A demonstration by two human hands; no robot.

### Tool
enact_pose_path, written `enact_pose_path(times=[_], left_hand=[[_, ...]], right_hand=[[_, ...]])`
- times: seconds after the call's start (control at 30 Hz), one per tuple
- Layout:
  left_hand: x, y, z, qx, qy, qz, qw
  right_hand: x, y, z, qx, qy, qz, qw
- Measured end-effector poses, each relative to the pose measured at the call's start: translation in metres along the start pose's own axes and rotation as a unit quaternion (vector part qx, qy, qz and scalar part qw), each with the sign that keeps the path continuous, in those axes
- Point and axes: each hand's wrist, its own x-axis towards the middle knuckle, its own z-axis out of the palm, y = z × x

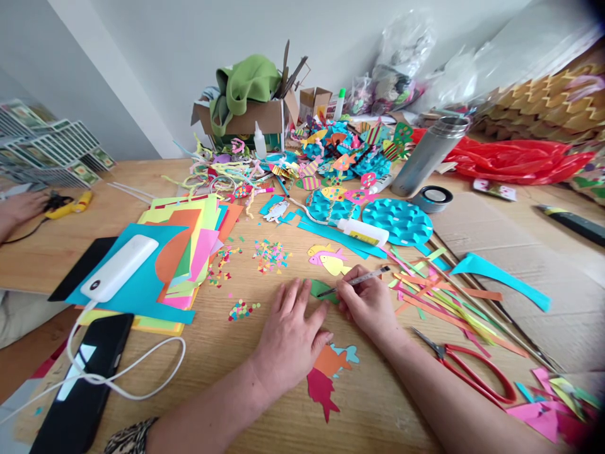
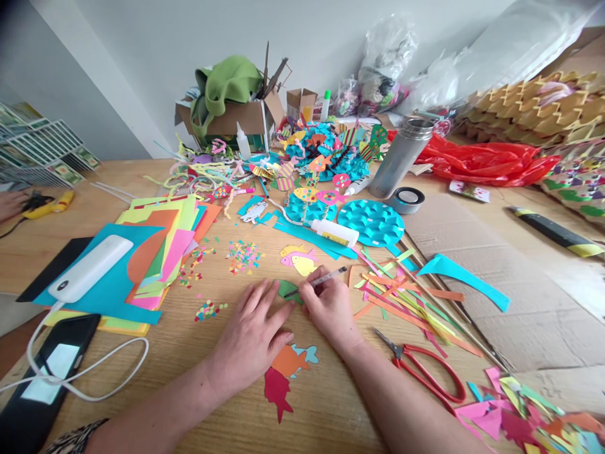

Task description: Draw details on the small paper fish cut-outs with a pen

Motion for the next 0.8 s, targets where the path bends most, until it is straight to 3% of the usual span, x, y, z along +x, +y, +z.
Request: enact_pose_path(times=[0.8], left_hand=[[-0.0021, -0.0002, 0.0026, 0.002, 0.003, 0.0, 1.0]], right_hand=[[0.0002, 0.0003, -0.0003, 0.021, 0.018, -0.006, 1.0]])
